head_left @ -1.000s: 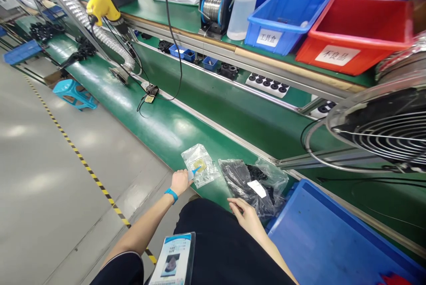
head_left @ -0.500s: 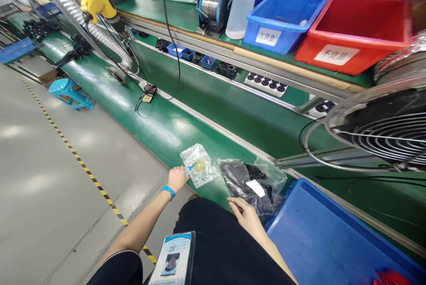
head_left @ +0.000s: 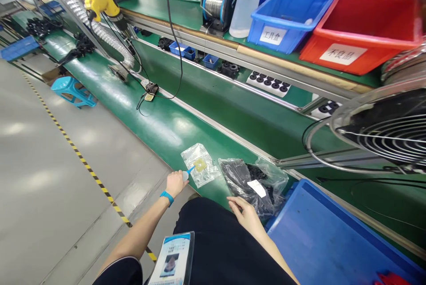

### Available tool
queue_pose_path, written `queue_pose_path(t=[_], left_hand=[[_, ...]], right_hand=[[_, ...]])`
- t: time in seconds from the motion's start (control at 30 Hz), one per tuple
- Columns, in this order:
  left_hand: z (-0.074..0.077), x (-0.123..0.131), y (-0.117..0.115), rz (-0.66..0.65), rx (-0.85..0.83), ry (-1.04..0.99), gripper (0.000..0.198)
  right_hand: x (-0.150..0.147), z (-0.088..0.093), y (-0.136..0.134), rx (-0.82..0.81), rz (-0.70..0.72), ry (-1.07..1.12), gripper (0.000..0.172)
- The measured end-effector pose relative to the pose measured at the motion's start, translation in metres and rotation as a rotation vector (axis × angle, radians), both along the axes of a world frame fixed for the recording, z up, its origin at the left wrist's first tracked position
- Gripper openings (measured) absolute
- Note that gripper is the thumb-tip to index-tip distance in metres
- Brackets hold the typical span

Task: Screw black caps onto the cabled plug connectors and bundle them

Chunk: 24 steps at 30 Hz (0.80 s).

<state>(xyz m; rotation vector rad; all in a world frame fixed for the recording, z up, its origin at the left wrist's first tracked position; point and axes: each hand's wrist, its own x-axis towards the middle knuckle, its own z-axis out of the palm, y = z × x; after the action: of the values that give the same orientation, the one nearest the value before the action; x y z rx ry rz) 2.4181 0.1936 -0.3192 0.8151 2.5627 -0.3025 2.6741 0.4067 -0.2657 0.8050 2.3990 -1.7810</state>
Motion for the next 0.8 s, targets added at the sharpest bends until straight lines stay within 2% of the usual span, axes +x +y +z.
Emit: queue_pose_path(t=[0.23,0.4,0.63,0.8], left_hand=[[-0.003,-0.008,0.001,0.053,0.017,0.004,0.042],[-0.006,-0.007,-0.003,0.076,0.066,-0.002,0.043],[-0.006,0.011,-0.008,0.171,0.171,-0.077,0.043],[0.002,0.038,-0.007,0.205,0.357,-0.224,0.048]], right_hand=[[-0.001,0.001,-0.001,0.016,0.021,0.000,0.037],[0.001,0.008,-0.004,0.045,0.011,-0.002,0.037],[0.004,0.015,-0.008,0.091,-0.032,-0.021,0.034],[0.008,0.018,-0.012,0.111,-0.078,-0.016,0.031]])
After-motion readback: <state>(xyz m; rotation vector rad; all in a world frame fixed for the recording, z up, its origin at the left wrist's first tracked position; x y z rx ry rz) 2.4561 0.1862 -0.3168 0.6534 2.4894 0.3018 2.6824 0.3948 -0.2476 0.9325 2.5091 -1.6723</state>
